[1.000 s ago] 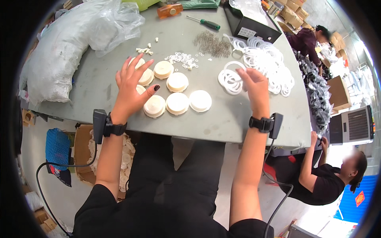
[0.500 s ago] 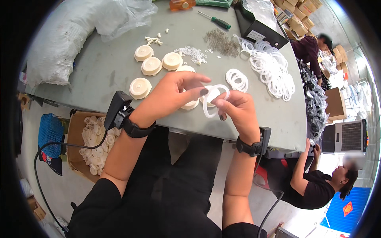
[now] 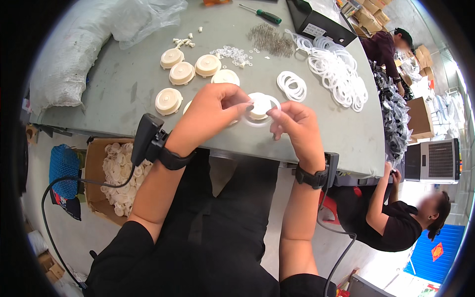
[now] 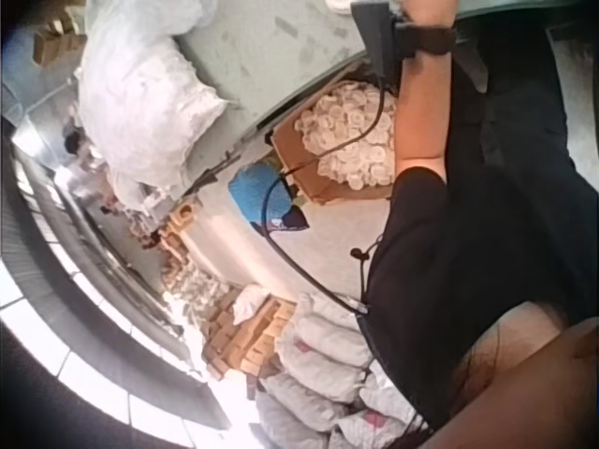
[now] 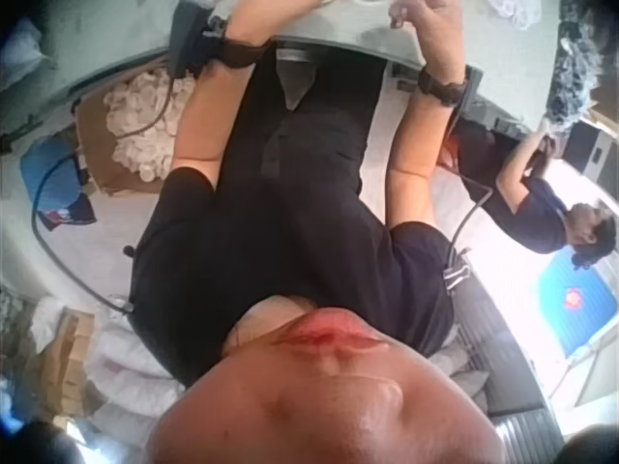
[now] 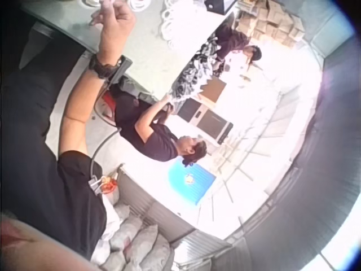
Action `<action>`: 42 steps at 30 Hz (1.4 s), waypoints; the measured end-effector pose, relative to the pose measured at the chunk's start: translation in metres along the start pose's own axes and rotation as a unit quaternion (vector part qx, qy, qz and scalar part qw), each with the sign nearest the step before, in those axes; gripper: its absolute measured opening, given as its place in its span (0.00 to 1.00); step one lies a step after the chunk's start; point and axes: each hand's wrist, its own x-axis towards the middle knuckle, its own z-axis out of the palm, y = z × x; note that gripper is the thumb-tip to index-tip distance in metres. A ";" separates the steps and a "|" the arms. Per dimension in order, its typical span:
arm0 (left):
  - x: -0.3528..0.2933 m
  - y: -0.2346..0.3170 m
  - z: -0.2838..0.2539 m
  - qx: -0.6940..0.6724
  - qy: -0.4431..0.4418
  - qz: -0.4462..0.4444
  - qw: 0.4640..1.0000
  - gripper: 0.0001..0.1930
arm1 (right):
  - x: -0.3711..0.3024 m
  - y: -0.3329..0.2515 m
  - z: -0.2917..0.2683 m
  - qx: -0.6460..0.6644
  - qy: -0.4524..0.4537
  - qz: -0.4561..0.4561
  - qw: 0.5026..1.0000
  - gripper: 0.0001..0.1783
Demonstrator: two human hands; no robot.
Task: Manually assembling small white plastic components and organizing them into stacks and containers.
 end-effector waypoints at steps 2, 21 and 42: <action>0.000 0.001 0.005 0.108 0.042 0.027 0.993 0.07 | 0.002 0.002 -0.004 0.020 0.012 0.039 0.999 0.08; 0.017 -0.009 0.012 0.225 0.043 0.075 0.971 0.06 | 0.012 0.016 -0.001 -0.067 0.075 -0.016 0.995 0.07; 0.027 -0.024 0.021 0.400 0.093 0.072 0.909 0.03 | 0.026 0.027 -0.001 -0.241 0.130 -0.039 0.961 0.09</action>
